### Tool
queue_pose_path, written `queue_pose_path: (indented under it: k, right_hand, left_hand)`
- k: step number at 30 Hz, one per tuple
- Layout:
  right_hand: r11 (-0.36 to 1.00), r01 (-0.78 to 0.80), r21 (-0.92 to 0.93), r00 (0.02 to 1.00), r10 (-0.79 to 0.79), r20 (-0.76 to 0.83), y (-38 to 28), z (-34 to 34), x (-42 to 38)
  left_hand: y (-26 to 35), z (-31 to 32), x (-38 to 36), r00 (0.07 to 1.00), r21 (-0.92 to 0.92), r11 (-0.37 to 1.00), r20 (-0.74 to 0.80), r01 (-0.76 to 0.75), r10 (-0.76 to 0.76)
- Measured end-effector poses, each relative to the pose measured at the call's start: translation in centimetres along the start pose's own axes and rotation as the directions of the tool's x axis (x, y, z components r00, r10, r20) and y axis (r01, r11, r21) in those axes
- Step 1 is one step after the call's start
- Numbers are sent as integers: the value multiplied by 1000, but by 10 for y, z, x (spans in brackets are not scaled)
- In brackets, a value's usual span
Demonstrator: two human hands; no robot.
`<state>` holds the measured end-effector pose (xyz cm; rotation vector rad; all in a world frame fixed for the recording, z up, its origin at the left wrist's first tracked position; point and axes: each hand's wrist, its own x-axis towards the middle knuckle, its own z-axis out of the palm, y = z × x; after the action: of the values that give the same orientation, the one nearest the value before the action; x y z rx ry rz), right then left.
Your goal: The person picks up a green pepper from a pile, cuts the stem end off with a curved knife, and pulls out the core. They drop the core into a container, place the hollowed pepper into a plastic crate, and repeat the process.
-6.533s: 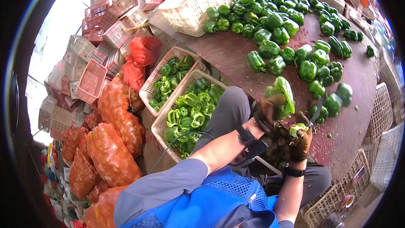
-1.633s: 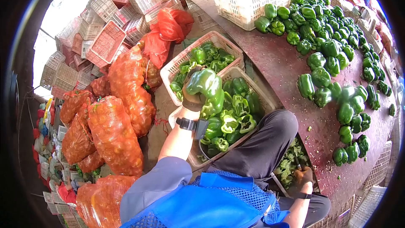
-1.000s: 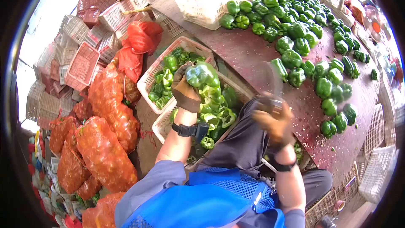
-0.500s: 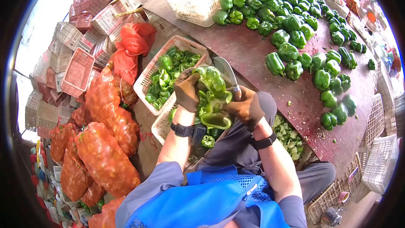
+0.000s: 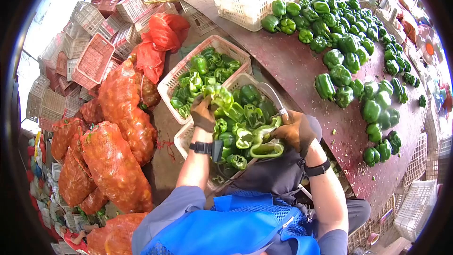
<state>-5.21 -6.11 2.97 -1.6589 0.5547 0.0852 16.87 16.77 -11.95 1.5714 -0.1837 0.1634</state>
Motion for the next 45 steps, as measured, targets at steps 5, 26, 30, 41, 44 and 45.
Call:
queue_pose_path:
  k: [5,26,30,41,44,45]
  right_hand:
    - [969,244,51,959,-233,-163,-34,14,52]
    - [937,247,247,705,1,-709,64,-151,-105]
    - [943,223,246,595,68,-801,125,-179,-170]
    - [862,330,383,555,151,-818,160,-194,-201]
    - [821,362,441,574,176,-800,157,-202,-202]
    - [821,367,438,573,171,-801,159,-207,-202]
  left_hand:
    - [46,-40,-60,858,572,645,409,-507,312]
    - [18,19,-16,947,-164,963,276,216,-165]
    - [110,87,73,608,105,628,413,-771,678]
    - [203,325,82,530,-252,968,819,-11,219]
    - [175,365,-32,425,0,955,896,296,-131]
    - [161,380,-54,394,96,972,902,216,-177]
